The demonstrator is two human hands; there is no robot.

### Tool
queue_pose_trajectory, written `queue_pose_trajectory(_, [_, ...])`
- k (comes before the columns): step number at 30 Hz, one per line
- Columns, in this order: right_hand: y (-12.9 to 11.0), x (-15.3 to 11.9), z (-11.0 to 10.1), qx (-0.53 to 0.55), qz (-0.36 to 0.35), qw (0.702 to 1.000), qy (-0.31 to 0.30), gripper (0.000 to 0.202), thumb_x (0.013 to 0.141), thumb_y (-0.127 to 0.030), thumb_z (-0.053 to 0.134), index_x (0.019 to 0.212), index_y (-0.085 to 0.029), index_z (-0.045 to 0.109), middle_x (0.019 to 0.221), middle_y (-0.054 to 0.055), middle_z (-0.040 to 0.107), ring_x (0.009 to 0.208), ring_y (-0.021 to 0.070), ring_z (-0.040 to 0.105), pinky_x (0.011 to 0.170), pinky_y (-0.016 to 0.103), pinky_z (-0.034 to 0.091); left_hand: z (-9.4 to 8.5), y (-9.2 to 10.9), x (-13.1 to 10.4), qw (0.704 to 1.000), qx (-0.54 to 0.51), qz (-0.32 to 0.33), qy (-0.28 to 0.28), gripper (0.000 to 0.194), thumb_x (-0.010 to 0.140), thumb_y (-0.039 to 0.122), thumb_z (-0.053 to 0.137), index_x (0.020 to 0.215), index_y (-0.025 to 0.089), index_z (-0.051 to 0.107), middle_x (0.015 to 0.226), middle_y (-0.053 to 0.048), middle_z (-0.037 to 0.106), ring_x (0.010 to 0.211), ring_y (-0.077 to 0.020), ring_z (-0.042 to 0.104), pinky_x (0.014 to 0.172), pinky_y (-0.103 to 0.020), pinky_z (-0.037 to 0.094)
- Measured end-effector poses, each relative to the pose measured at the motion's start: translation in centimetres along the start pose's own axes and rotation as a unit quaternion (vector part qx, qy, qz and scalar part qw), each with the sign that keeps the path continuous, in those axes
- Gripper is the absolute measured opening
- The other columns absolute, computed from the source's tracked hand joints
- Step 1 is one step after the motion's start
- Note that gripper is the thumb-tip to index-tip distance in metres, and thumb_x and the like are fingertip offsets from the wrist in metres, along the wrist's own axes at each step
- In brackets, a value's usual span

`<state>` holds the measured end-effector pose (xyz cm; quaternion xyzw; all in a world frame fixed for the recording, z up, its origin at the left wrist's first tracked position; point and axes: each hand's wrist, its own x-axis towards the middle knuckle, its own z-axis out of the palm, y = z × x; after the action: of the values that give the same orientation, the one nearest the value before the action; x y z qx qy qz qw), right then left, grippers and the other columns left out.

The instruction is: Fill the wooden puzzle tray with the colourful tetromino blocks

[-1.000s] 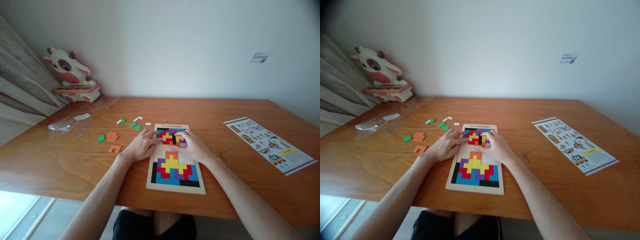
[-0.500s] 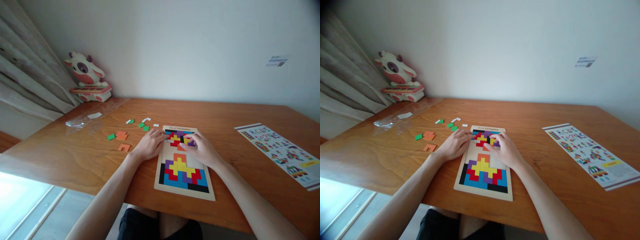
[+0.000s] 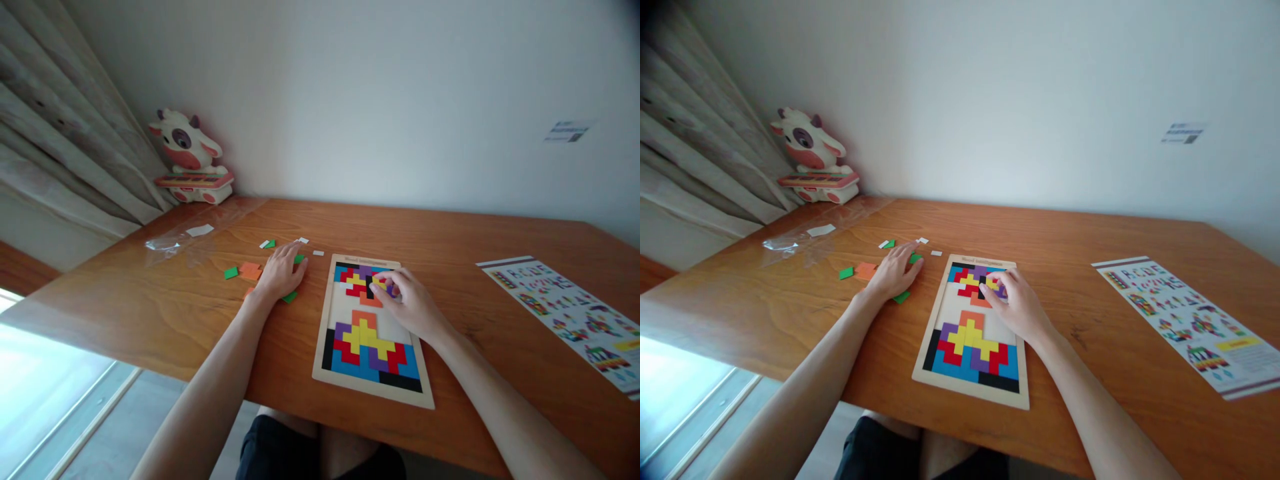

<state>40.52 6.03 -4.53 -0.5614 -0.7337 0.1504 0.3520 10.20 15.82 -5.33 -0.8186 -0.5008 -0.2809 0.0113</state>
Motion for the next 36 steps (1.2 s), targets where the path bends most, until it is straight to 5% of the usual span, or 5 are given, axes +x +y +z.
queue_pose_trajectory(7, [0.0, 0.0, 0.0, -0.002, -0.008, 1.000, 0.003, 0.031, 0.095, -0.047, 0.055, 0.109, -0.021, 0.064, 0.107, 0.010, 0.063, 0.089, 0.0232, 0.064, 0.076, 0.039, 0.055, -0.9, -0.4, 0.2, 0.998, -0.018, -0.056, 0.030, 0.034, 0.098, 0.030, 0.043, 0.121, 0.016, 0.064, 0.119, -0.012, 0.071, 0.115, -0.0274, 0.064, 0.103, -0.045, 0.049])
queue_pose_trajectory(11, [0.1, 0.1, 0.1, 0.002, -0.011, 1.000, 0.001, 0.030, 0.096, -0.047, 0.054, 0.110, -0.021, 0.063, 0.108, 0.011, 0.062, 0.089, 0.0225, 0.064, 0.075, 0.038, 0.055, -0.3, 1.8, -0.2, 0.992, -0.078, 0.074, -0.062, 0.044, 0.102, 0.038, 0.038, 0.136, 0.015, 0.056, 0.144, -0.012, 0.056, 0.140, -0.0249, 0.046, 0.117, -0.045, 0.038])
queue_pose_trajectory(16, [0.2, 0.1, 0.1, 0.005, -0.003, 1.000, 0.000, 0.030, 0.095, -0.045, 0.055, 0.109, -0.020, 0.063, 0.105, 0.011, 0.062, 0.087, 0.0220, 0.063, 0.075, 0.038, 0.055, 0.8, 3.8, -0.3, 0.983, -0.029, 0.073, -0.165, 0.049, 0.103, 0.036, 0.032, 0.145, 0.013, 0.045, 0.155, -0.015, 0.043, 0.146, -0.0282, 0.035, 0.121, -0.055, 0.026])
queue_pose_trajectory(23, [0.1, 0.1, 0.1, -0.001, -0.006, 1.000, 0.004, 0.030, 0.095, -0.046, 0.055, 0.108, -0.020, 0.064, 0.104, 0.010, 0.062, 0.080, 0.0205, 0.063, 0.073, 0.038, 0.055, 0.0, 3.6, -0.1, 0.992, -0.028, 0.077, -0.094, 0.028, 0.098, 0.029, 0.049, 0.118, 0.017, 0.065, 0.117, -0.011, 0.070, 0.110, -0.0231, 0.065, 0.099, -0.038, 0.051])
queue_pose_trajectory(36, [0.2, 0.2, 0.0, 0.004, -0.003, 1.000, 0.009, 0.031, 0.095, -0.046, 0.056, 0.108, -0.020, 0.064, 0.103, 0.010, 0.062, 0.077, 0.0188, 0.062, 0.071, 0.036, 0.054, -1.0, 2.5, -0.8, 0.997, 0.055, 0.017, -0.050, 0.035, 0.097, 0.041, 0.051, 0.121, 0.020, 0.066, 0.124, -0.009, 0.068, 0.117, -0.0266, 0.060, 0.104, -0.043, 0.047])
